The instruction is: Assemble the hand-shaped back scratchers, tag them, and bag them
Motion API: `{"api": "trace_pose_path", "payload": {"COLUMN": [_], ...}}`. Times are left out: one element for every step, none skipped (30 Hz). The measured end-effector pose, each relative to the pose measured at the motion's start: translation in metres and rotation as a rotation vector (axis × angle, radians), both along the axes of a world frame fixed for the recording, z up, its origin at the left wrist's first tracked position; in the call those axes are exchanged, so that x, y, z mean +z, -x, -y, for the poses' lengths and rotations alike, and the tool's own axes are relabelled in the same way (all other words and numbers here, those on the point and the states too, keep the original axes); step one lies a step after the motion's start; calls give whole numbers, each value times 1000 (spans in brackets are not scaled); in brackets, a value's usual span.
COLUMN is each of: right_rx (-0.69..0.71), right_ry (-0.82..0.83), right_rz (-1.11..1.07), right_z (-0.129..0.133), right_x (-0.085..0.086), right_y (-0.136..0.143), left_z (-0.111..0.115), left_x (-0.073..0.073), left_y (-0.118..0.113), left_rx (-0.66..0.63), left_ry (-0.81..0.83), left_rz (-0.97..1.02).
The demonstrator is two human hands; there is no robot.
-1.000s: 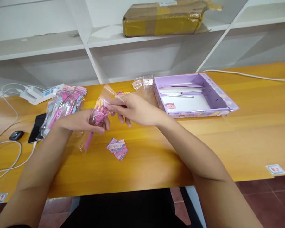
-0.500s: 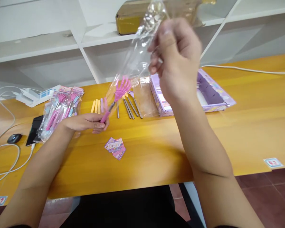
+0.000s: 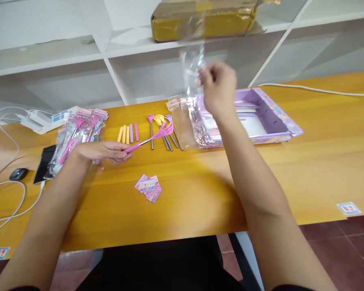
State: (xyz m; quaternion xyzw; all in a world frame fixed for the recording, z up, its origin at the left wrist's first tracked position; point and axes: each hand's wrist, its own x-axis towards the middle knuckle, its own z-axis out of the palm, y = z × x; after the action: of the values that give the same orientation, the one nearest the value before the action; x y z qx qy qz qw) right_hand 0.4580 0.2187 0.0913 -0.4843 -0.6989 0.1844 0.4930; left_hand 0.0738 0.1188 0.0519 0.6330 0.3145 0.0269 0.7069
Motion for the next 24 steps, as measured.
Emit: {"api": "trace_pose_path", "payload": {"right_rx": [-15, -31, -45, -59, -78, -110, -153, -203, -249, -283, -298, -293, -277, -261, -246, -237, -230, -224, -218, -208, -189, -150, -77, 37], "right_ry": [4, 9, 18, 30, 43, 56, 70, 84, 95, 102, 104, 101, 96, 91, 87, 85, 82, 76, 64, 44, 18, -8, -23, -12], "right_rz": [62, 126, 191, 254, 312, 359, 395, 423, 446, 468, 494, 530, 573, 621, 668, 708, 736, 746, 735, 701, 646, 574, 497, 424], "right_z": [-2, -3, -5, -8, -11, -15, -20, -24, -29, -33, -36, -39, -40, -40, -40, -40, -39, -39, -38, -36, -33, -29, -23, -14], "right_x": [-7, -15, -23, -32, -42, -51, -61, -69, -77, -84, -89, -93, -95, -98, -99, -100, -100, -98, -96, -92, -86, -78, -69, -59], "right_y": [1, 2, 3, 5, 7, 8, 9, 10, 10, 11, 11, 11, 11, 11, 11, 10, 10, 10, 9, 9, 10, 11, 13, 17], "left_z": [-1, -1, -1, 0, 0, 0, 1, 1, 1, 1, 1, 1, 1, 1, 1, 2, 2, 1, 1, 1, 1, 0, 0, 1], "left_x": [-1, -1, -1, 0, 1, 2, 3, 5, 6, 6, 7, 8, 9, 9, 10, 10, 10, 10, 9, 9, 8, 8, 8, 9], "left_y": [2, 3, 4, 4, 4, 4, 3, 3, 3, 3, 3, 3, 3, 3, 3, 3, 4, 4, 4, 3, 3, 2, 0, -2], "left_rx": [6, 7, 6, 3, 1, -2, -3, -3, 0, 5, 12, 17, 21, 26, 31, 34, 36, 43, 58, 77, 102, 129, 157, 184], "left_ry": [8, 13, 12, 8, 1, -6, -12, -16, -19, -20, -20, -20, -18, -17, -16, -17, -20, -24, -32, -42, -54, -68, -84, -103], "left_rz": [-3, -5, -2, 5, 15, 23, 24, 24, 22, 21, 21, 22, 25, 25, 23, 18, 13, 10, 12, 20, 34, 50, 69, 86]}}
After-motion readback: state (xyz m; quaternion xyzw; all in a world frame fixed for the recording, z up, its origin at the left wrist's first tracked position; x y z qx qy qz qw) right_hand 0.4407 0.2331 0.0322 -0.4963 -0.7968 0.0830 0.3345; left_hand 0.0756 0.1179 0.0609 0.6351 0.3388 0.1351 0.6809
